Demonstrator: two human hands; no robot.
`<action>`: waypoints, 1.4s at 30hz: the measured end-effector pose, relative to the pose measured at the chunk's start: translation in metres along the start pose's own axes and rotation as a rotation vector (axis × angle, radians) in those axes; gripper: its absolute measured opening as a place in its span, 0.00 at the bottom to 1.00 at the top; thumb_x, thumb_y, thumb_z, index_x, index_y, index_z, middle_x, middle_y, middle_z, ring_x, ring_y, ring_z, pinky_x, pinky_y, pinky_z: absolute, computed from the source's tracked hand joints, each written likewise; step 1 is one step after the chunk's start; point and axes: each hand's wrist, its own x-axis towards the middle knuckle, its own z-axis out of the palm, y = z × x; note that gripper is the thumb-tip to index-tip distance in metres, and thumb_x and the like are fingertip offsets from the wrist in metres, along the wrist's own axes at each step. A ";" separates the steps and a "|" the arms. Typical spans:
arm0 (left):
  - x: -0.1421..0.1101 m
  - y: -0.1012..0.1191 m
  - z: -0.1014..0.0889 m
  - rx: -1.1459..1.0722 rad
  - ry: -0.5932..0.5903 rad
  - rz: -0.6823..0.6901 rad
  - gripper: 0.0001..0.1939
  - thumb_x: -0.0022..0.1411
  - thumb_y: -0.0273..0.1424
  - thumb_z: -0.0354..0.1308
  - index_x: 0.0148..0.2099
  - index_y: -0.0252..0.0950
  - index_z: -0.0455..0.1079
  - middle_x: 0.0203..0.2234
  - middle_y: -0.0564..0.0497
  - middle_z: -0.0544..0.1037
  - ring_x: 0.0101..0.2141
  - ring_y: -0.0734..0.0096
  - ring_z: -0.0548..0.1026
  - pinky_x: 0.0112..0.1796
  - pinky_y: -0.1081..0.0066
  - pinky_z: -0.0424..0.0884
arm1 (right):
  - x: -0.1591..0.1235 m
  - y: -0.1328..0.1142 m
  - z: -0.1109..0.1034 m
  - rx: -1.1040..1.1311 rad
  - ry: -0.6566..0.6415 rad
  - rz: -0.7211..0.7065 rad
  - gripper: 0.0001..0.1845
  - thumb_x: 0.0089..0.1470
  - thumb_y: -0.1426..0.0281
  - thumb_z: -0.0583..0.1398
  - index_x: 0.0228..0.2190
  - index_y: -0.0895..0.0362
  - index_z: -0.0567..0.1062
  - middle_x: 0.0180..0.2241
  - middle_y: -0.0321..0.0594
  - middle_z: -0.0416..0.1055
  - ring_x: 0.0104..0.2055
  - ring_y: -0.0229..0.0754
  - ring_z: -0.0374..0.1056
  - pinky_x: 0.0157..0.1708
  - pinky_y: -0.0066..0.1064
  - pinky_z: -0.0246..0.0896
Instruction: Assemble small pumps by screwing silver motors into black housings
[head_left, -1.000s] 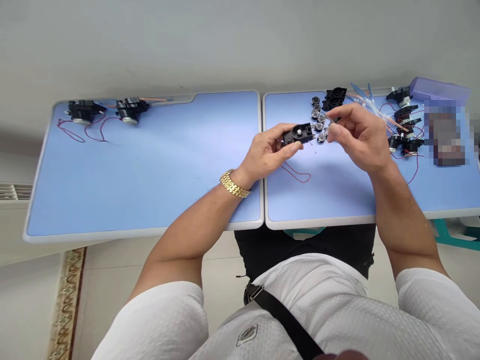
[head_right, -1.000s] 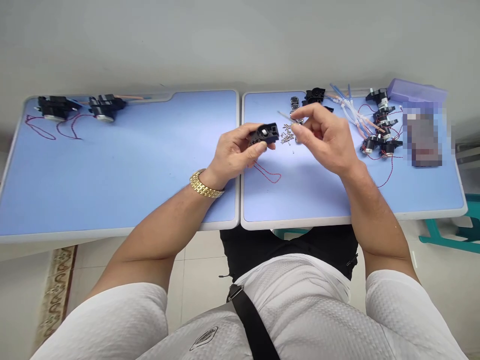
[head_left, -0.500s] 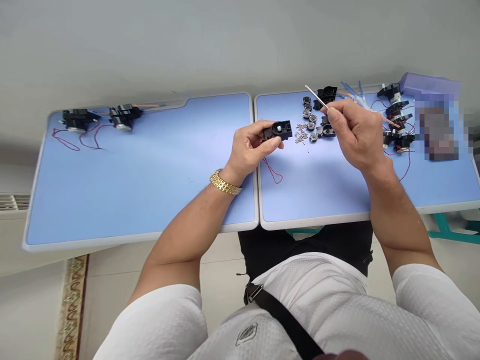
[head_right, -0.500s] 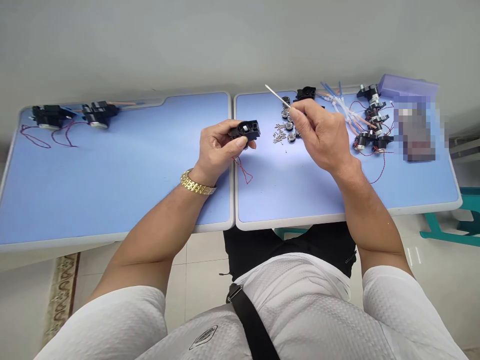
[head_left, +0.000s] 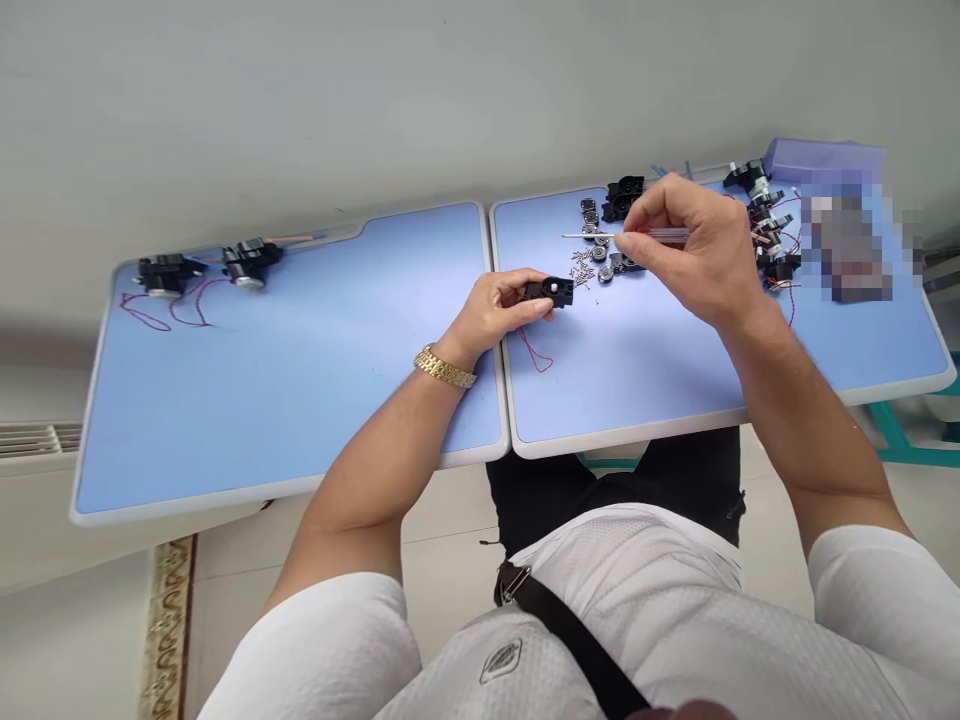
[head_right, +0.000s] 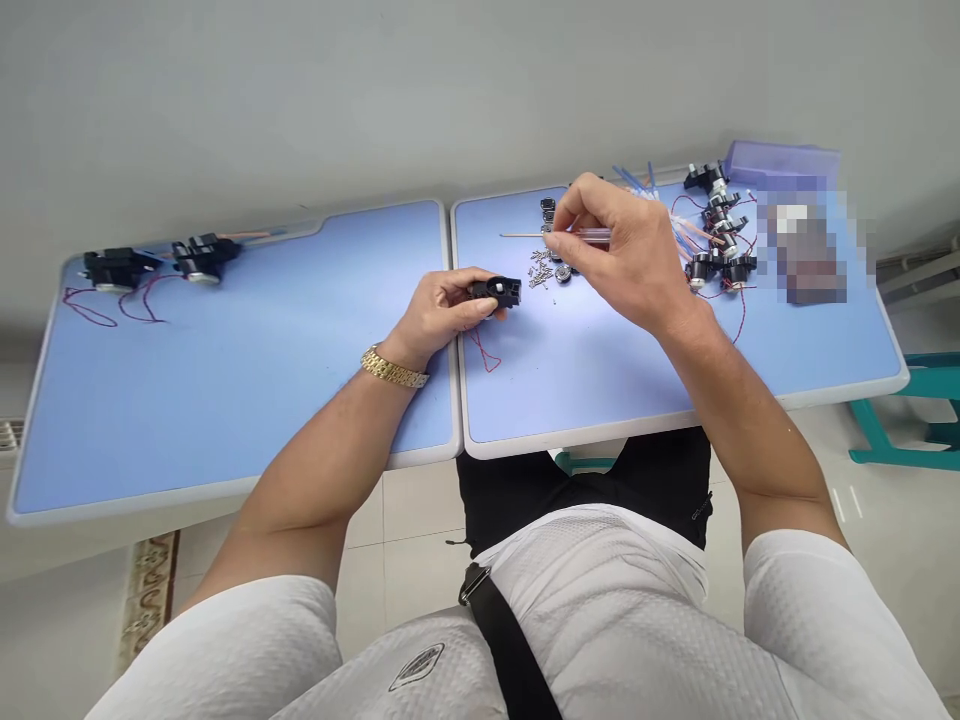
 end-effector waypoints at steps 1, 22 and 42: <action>0.000 0.002 0.000 0.020 -0.018 0.003 0.32 0.59 0.60 0.82 0.46 0.36 0.89 0.31 0.44 0.88 0.31 0.65 0.84 0.33 0.71 0.76 | -0.002 0.001 -0.002 0.017 -0.024 0.011 0.12 0.69 0.58 0.72 0.35 0.47 0.78 0.36 0.36 0.82 0.40 0.47 0.79 0.45 0.43 0.77; 0.002 0.002 0.002 -0.242 0.111 -0.052 0.29 0.60 0.59 0.82 0.44 0.40 0.86 0.28 0.48 0.85 0.17 0.81 0.58 0.16 0.69 0.52 | -0.031 0.027 -0.019 0.066 -0.015 0.203 0.06 0.62 0.65 0.72 0.33 0.48 0.82 0.26 0.32 0.74 0.26 0.40 0.68 0.27 0.39 0.70; 0.002 0.005 0.005 -0.197 0.109 -0.009 0.29 0.63 0.61 0.81 0.44 0.40 0.87 0.27 0.49 0.85 0.18 0.79 0.63 0.17 0.69 0.57 | -0.033 0.020 -0.015 0.013 -0.154 0.229 0.04 0.56 0.65 0.71 0.29 0.47 0.86 0.28 0.34 0.82 0.29 0.43 0.75 0.29 0.38 0.75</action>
